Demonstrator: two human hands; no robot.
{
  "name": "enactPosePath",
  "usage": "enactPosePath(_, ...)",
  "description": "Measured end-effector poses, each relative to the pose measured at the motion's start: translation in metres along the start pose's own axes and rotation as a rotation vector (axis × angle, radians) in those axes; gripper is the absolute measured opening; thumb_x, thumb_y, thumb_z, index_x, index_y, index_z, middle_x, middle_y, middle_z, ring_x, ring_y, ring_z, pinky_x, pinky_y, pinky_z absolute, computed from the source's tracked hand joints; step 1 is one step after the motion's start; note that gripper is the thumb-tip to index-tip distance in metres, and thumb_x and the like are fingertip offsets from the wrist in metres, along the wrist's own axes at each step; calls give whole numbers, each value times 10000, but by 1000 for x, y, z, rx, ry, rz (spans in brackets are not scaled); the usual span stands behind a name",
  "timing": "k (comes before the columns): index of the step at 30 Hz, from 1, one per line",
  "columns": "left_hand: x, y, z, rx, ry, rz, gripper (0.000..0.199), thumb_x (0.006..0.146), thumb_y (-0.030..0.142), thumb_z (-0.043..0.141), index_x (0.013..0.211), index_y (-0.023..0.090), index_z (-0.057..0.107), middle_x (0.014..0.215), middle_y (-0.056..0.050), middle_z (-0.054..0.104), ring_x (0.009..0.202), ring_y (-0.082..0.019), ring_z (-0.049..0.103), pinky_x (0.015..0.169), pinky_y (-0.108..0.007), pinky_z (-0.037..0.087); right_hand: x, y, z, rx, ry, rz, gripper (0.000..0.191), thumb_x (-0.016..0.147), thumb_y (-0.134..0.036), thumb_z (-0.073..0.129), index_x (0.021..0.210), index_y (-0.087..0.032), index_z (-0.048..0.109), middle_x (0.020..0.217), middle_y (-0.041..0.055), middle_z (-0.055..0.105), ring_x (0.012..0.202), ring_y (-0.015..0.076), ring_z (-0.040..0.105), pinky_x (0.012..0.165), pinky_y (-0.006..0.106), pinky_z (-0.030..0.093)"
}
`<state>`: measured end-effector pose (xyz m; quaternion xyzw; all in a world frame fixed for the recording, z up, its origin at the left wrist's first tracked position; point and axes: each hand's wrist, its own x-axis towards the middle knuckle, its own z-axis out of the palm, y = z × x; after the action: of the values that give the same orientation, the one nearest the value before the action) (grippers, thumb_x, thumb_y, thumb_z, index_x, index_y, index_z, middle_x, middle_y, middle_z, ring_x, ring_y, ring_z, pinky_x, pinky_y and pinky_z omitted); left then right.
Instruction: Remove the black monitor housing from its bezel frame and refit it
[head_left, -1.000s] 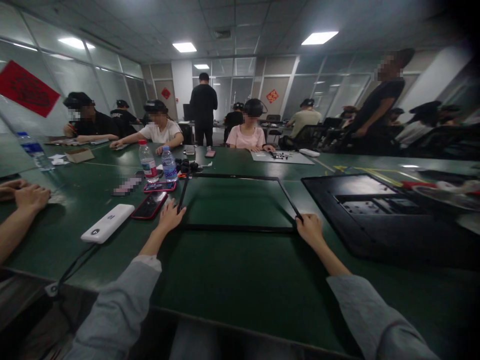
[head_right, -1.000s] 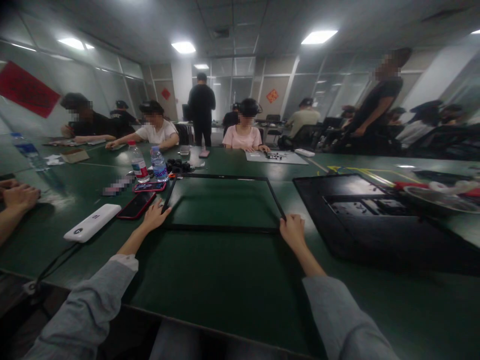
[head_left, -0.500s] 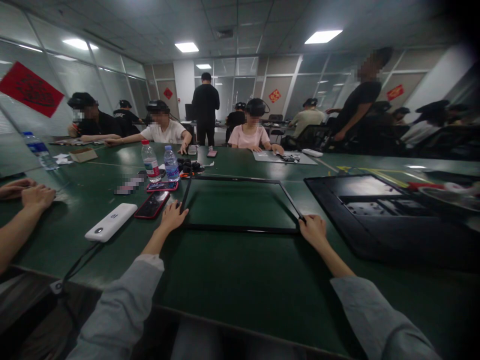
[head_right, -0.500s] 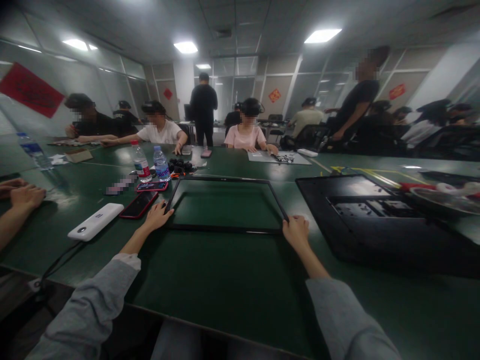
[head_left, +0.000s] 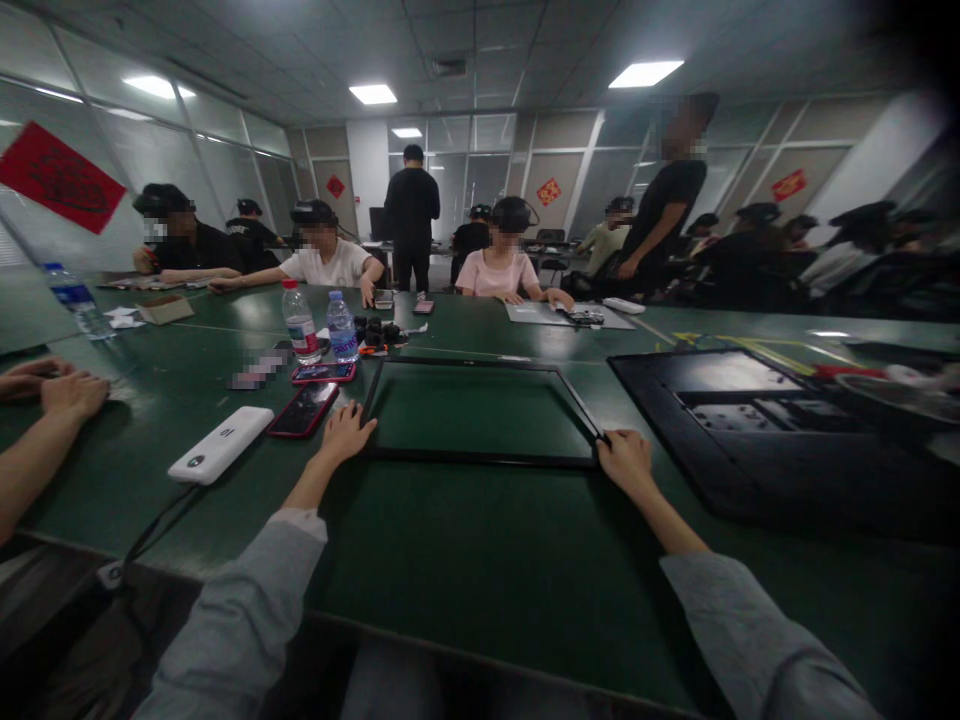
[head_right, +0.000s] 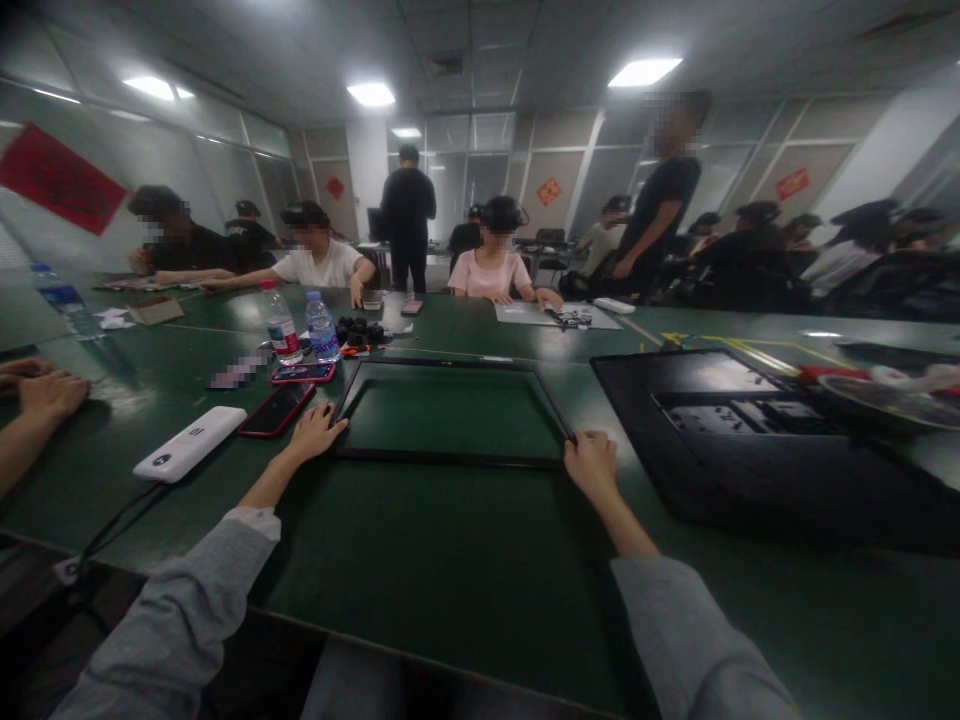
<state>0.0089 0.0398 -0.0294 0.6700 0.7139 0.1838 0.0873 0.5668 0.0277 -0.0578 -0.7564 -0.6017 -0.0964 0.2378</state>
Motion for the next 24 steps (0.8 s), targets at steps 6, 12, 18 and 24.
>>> enactPosePath(6,1,0,-2,-8,-35,-4,699,938,572,380,1487,149,472,1631,-193,297,1506,-411,233,1176,-597,222,0,2,2,-17,-21,-18,393,886,-272,491,1142,-92,729,1166,229,585,1091,342,522,937,480,446)
enactPosePath(12,-1,2,-4,-17,-23,-3,683,922,571,428,1471,169,491,1616,-191,333,1499,-409,255,1179,-590,216,1,3,3,-31,-79,6,454,913,-293,475,1252,-80,690,1248,233,558,1163,360,504,943,469,444)
enactPosePath(18,-2,1,-3,4,-17,9,694,923,612,412,1469,194,501,1607,-177,358,1491,-411,273,1175,-583,239,-1,1,1,-25,-70,1,467,919,-290,458,1264,-70,684,1254,236,556,1175,368,495,960,472,439)
enactPosePath(24,-6,6,-6,126,-38,13,668,983,565,313,1506,172,443,1625,-151,332,1495,-372,274,1184,-537,254,-1,0,2,-59,-83,16,471,927,-285,450,1285,-75,671,1278,226,549,1195,356,492,980,458,427)
